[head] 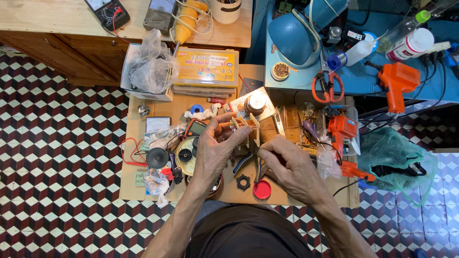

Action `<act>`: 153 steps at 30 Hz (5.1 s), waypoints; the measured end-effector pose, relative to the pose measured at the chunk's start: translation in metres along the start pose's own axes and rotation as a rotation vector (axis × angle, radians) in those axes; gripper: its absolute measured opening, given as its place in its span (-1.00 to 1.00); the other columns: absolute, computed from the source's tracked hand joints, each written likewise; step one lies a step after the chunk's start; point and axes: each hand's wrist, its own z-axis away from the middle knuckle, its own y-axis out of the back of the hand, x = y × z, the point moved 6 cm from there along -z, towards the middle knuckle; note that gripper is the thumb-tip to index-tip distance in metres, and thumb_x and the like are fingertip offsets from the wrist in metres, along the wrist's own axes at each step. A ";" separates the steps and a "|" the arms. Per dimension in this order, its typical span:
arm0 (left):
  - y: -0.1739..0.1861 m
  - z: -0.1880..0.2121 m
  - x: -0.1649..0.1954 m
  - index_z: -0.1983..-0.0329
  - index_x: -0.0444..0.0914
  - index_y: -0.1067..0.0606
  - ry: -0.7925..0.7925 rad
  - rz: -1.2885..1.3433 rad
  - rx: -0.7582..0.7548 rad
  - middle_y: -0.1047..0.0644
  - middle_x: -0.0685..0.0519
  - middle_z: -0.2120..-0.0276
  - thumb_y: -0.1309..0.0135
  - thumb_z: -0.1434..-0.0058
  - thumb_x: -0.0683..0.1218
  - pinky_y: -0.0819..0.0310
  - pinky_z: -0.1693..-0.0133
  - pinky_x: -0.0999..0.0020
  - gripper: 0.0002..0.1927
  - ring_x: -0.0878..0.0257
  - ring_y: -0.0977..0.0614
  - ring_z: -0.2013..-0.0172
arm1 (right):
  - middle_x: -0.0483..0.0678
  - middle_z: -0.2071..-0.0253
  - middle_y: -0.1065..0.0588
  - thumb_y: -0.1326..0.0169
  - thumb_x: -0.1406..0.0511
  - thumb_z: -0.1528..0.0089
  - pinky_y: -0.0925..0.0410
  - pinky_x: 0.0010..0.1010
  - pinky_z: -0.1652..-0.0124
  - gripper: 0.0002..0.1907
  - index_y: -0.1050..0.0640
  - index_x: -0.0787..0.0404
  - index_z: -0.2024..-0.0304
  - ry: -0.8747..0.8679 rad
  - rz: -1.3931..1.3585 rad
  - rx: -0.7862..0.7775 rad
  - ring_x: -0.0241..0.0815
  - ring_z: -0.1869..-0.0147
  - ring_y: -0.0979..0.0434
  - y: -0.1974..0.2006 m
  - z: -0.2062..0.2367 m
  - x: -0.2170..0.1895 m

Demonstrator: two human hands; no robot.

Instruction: The person winds copper wire around a small rectangular core held in their left hand, using their right hand to guide the wire. They repeatedly adjust the wire and core, occasionally pulling the wire taut.

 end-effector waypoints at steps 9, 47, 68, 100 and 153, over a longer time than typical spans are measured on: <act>-0.003 0.013 0.005 -0.22 -0.24 -0.51 0.082 0.036 -0.061 -0.64 0.00 0.20 -0.27 -0.14 0.10 -0.53 0.19 0.49 -0.39 0.36 -0.63 0.21 | -0.15 0.46 -0.40 0.11 0.21 -0.41 -0.30 -0.44 0.40 -0.71 -0.58 0.23 0.14 -0.196 -0.168 -0.130 -0.34 0.42 -0.33 -0.038 -0.038 0.074; 0.002 -0.004 -0.009 -0.19 -0.26 -0.48 0.094 -0.033 -0.011 -0.64 0.04 0.21 -0.27 -0.11 0.14 -0.48 0.34 0.55 -0.36 0.42 -0.63 0.27 | -0.04 0.38 -0.46 -0.06 0.27 -0.30 -0.34 -0.33 0.30 -0.80 -0.55 0.32 0.23 0.133 0.112 -0.028 -0.20 0.33 -0.49 0.027 -0.050 -0.020; -0.006 0.002 -0.007 -0.20 -0.27 -0.47 0.088 -0.004 -0.119 -0.63 0.03 0.20 -0.25 -0.14 0.11 -0.57 0.14 0.49 -0.38 0.40 -0.66 0.20 | -0.01 0.35 -0.45 -0.04 0.28 -0.33 -0.31 -0.31 0.33 -0.79 -0.57 0.34 0.21 0.110 0.038 -0.060 -0.17 0.36 -0.41 0.029 -0.086 0.006; -0.013 -0.022 -0.010 -0.17 -0.23 -0.49 0.077 -0.028 0.015 -0.57 0.10 0.21 -0.26 -0.08 0.23 -0.53 0.28 0.54 -0.32 0.44 -0.60 0.28 | -0.03 0.37 -0.46 -0.06 0.31 -0.31 -0.34 -0.36 0.30 -0.85 -0.54 0.31 0.26 0.209 0.071 -0.016 -0.22 0.33 -0.49 0.026 -0.025 -0.017; -0.016 -0.027 -0.010 -0.33 -0.21 -0.39 0.143 0.092 -0.169 -0.60 -0.07 0.07 -0.32 -0.06 0.14 -0.50 0.03 0.40 -0.22 0.28 -0.60 0.08 | -0.06 0.44 -0.44 -0.05 0.25 -0.31 -0.33 -0.35 0.37 -0.80 -0.57 0.26 0.21 -0.200 -0.087 -0.103 -0.24 0.39 -0.40 -0.014 -0.039 0.077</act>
